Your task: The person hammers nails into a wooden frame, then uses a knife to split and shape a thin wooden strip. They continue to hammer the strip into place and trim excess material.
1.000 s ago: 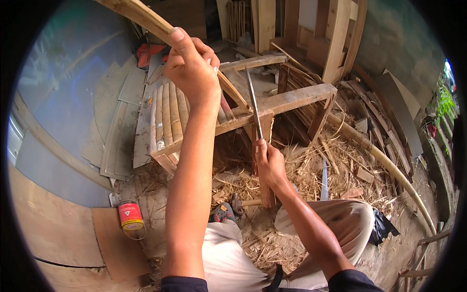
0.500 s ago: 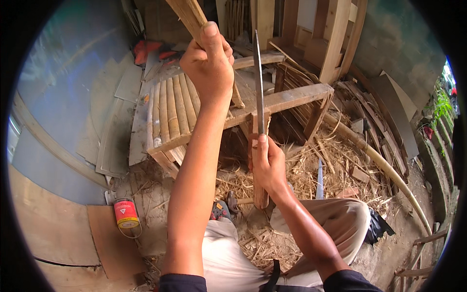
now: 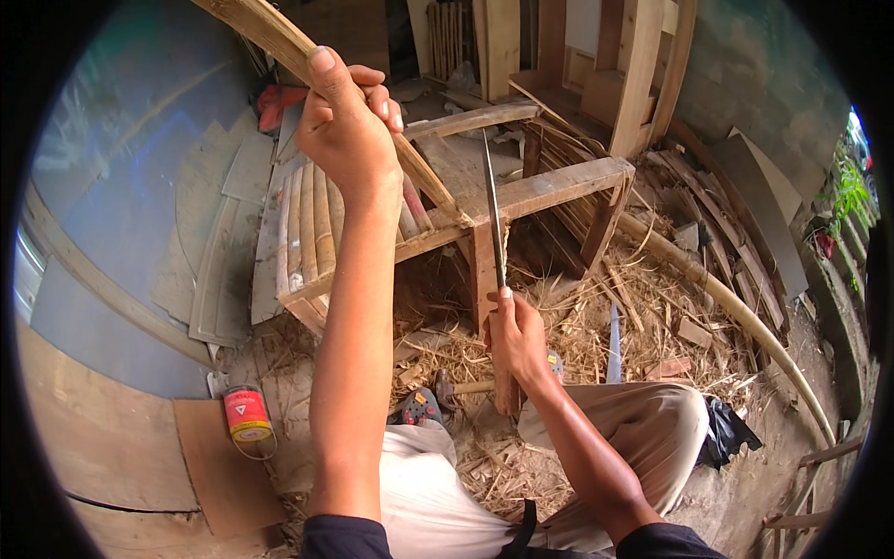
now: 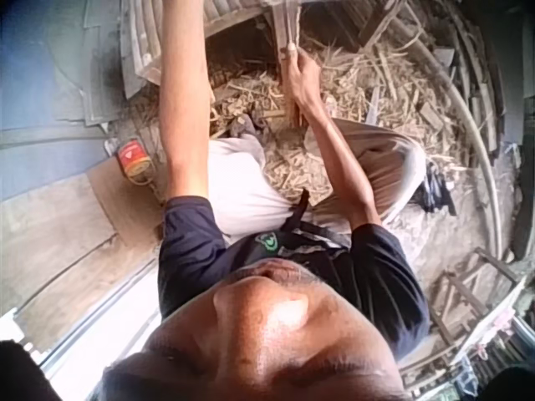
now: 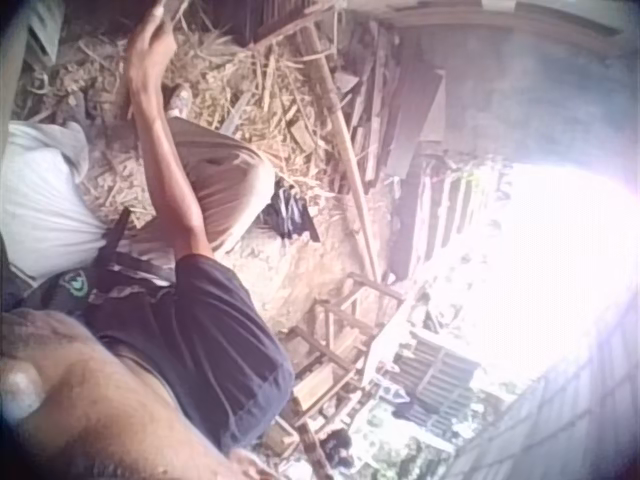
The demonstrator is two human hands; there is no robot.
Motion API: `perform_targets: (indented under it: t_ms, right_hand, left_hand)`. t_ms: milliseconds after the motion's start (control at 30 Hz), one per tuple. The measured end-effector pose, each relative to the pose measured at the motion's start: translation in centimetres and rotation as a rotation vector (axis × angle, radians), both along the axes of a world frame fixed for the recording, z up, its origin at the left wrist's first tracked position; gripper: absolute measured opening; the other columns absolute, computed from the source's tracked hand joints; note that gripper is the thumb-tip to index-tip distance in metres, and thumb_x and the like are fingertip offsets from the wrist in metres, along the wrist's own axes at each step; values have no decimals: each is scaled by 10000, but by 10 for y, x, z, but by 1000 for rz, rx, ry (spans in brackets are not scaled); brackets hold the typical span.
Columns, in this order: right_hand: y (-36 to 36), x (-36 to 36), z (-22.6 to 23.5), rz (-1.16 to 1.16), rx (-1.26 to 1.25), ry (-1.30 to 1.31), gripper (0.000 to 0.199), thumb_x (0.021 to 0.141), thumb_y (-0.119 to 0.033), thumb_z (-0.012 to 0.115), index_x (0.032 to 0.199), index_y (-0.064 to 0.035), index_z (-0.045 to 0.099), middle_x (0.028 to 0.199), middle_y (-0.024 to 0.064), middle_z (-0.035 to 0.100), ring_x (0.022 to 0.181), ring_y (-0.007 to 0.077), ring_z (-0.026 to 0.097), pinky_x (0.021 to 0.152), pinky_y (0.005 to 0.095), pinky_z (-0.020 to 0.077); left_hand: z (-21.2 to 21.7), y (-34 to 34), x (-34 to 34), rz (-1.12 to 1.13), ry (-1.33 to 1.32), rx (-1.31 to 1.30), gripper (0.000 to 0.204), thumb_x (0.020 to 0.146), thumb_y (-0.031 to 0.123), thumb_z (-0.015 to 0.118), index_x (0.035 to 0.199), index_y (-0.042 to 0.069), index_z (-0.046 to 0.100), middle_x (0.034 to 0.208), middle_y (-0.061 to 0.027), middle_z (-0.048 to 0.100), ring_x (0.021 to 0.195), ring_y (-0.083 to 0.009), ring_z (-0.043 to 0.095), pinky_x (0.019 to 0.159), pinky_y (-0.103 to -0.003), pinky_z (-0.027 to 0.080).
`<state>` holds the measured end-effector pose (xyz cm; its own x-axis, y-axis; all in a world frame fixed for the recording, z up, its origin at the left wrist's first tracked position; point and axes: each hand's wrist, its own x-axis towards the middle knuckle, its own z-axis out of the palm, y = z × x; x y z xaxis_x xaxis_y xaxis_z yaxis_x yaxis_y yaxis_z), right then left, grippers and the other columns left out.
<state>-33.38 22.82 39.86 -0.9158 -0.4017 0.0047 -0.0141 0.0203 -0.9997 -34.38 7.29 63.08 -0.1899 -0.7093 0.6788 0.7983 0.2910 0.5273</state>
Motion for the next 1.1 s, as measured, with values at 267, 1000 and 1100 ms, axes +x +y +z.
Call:
perform_targets:
  t_ms: [267, 1000, 1100]
  right_hand:
    - [-25, -5, 0, -6, -205, 382, 512, 1076, -412, 379, 1100, 46, 605, 681, 37, 552, 544, 103, 548, 483, 276, 454]
    - [2, 0, -5, 3, 41, 85, 563, 1062, -472, 390, 1010, 36, 627, 624, 28, 554, 497, 108, 544, 461, 285, 438]
    - [-2, 5, -10, 23, 99, 75, 565, 1059, -470, 395, 1009, 40, 634, 613, 36, 560, 500, 112, 553, 461, 294, 441]
  left_hand:
    - [-17, -17, -1, 9, 38, -49, 612, 955, 629, 523, 750, 53, 488, 582, -37, 468, 466, -138, 446, 443, -281, 360]
    - [-5, 10, 10, 86, 48, -54, 623, 956, 649, 502, 688, 94, 413, 517, 5, 319, 427, -104, 307, 428, -260, 258]
    - [-11, 9, 15, 85, 36, -38, 630, 959, 659, 484, 694, 91, 413, 517, 2, 323, 434, -105, 305, 424, -252, 254]
